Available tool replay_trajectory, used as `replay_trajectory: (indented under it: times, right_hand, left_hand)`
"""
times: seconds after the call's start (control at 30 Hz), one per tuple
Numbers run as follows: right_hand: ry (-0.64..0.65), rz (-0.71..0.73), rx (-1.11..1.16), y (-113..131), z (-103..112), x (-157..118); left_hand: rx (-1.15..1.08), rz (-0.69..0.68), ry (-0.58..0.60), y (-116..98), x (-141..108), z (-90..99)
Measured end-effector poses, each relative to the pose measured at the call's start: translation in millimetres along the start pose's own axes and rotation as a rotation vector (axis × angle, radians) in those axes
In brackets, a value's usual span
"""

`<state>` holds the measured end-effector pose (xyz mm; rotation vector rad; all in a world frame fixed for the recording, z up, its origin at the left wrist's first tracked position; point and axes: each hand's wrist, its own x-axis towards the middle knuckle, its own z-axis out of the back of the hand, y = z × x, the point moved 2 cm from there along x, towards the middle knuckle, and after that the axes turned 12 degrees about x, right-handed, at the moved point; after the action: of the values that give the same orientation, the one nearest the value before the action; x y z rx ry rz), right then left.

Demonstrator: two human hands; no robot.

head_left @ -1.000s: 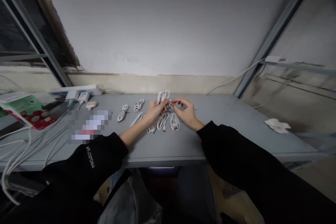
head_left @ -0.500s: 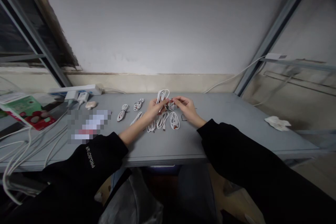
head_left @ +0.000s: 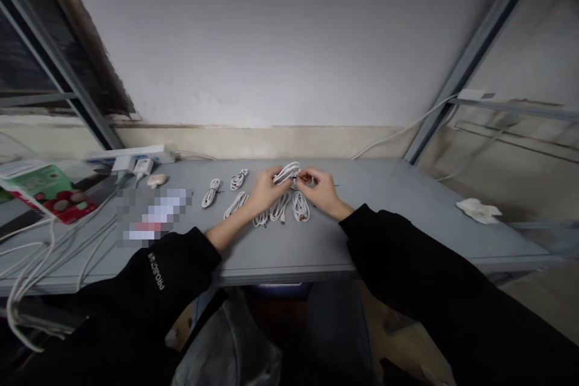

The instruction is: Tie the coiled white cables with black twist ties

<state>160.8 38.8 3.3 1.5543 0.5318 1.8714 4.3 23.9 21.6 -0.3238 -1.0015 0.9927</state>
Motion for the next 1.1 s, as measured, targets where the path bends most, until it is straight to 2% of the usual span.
replay_trajectory:
  times: [0.1,0.2,0.27,0.33,0.4,0.47,0.57,0.73,0.9,1.1]
  right_hand:
    - [-0.050,0.061,-0.065,2,1,-1]
    - [-0.161,0.085,0.014,7,4,-1]
    - [-0.214,0.135,0.078,13,6,-2]
    - [-0.187,0.191,0.115,17,4,-3]
    - [-0.091,0.212,0.150,17,0,-5]
    - [-0.002,0.173,0.201,14,-5,-6]
    - [0.054,0.088,0.278,6,-10,-7]
    - [0.165,0.044,0.315,8,-10,-6]
    - [0.186,-0.052,0.405,7,-12,-7]
    - [0.158,-0.256,0.484,5,-10,-7]
  left_hand:
    - [-0.045,0.054,-0.057,5,1,-1.1]
    - [-0.088,0.177,-0.099,10,3,-2.1]
    - [-0.091,0.208,-0.074,11,4,-3.0]
    - [-0.068,0.189,-0.018,9,3,-4.1]
    - [-0.038,0.153,0.042,4,1,-5.2]
    - [-0.022,0.134,0.080,0,-2,-5.9]
    - [-0.022,0.133,0.117,-3,-4,-6.9]
    - [-0.039,0.124,0.105,-4,-2,-8.0]
    - [-0.037,0.156,0.117,-6,-2,-8.5]
    - [-0.100,0.210,0.034,-11,-3,-2.8]
